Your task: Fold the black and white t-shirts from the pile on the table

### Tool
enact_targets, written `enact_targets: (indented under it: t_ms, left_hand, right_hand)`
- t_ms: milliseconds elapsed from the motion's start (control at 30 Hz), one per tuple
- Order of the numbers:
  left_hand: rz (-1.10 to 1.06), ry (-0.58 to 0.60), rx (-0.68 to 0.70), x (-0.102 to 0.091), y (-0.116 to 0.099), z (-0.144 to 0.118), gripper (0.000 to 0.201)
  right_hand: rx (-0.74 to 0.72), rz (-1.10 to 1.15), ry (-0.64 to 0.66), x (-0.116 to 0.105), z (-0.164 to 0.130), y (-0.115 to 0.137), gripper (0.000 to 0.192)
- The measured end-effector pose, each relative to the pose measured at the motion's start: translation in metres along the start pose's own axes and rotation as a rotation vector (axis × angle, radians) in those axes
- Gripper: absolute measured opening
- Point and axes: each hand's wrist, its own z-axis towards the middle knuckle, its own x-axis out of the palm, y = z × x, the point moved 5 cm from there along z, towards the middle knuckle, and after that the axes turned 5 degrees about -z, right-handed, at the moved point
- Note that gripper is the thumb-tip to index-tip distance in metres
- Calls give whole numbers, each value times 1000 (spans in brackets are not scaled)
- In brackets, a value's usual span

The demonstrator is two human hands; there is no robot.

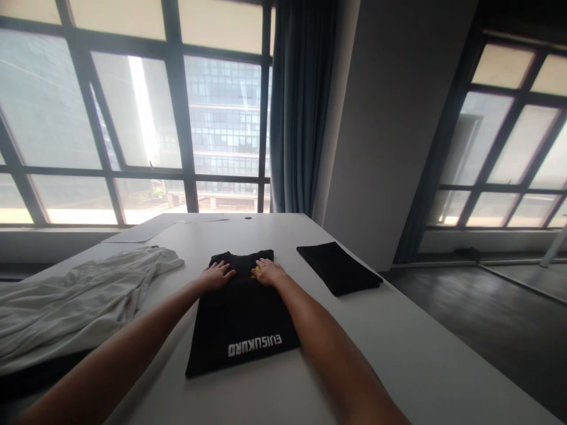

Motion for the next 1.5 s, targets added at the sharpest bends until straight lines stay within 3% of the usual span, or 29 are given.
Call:
enact_targets:
  t_ms: [167, 333, 500, 633, 767, 867, 1000, 1133, 1233, 1300, 1400, 1500]
  left_hand:
    - [-42, 78, -73, 2, 15, 31, 81]
    - [-25, -16, -46, -2, 32, 54, 87]
    - [-36, 6, -73, -3, 48, 73, 107]
    - [-26, -58, -76, -1, 52, 83, 100]
    - [-67, -63, -74, -3, 58, 75, 93]
    - [-170, -81, -65, -11, 68, 55, 84]
    - [-299, -99, 23, -18, 73, 7, 83]
    - [-332, -9, 213, -16, 51, -56, 85]
    - [-276, 93, 340, -15, 31, -104, 73]
    - [-262, 166, 355, -15, 24, -130, 68]
    - [-257, 277, 360, -18, 19, -159, 78]
    - [-223, 257, 358, -23, 16, -172, 77]
  right_hand:
    - [105, 44, 83, 9, 48, -25, 70]
    - [139, 58, 16, 18, 73, -45, 71]
    - [146, 33, -18, 23, 78, -50, 86]
    - [199, 32, -12, 21, 76, -52, 93]
    - [198, 110, 6, 16, 68, -55, 86]
    - [169, 201, 33, 13, 51, -61, 76]
    - [142, 231, 44, 10, 9, -67, 67]
    - [126, 204, 69, 9, -39, -59, 63]
    - [105, 172, 52, 9, -70, -47, 61]
    - [97, 176, 29, 7, -89, -40, 61]
    - [34, 239, 52, -1, -115, -30, 67]
    - [-72, 340, 165, -16, -138, -22, 76]
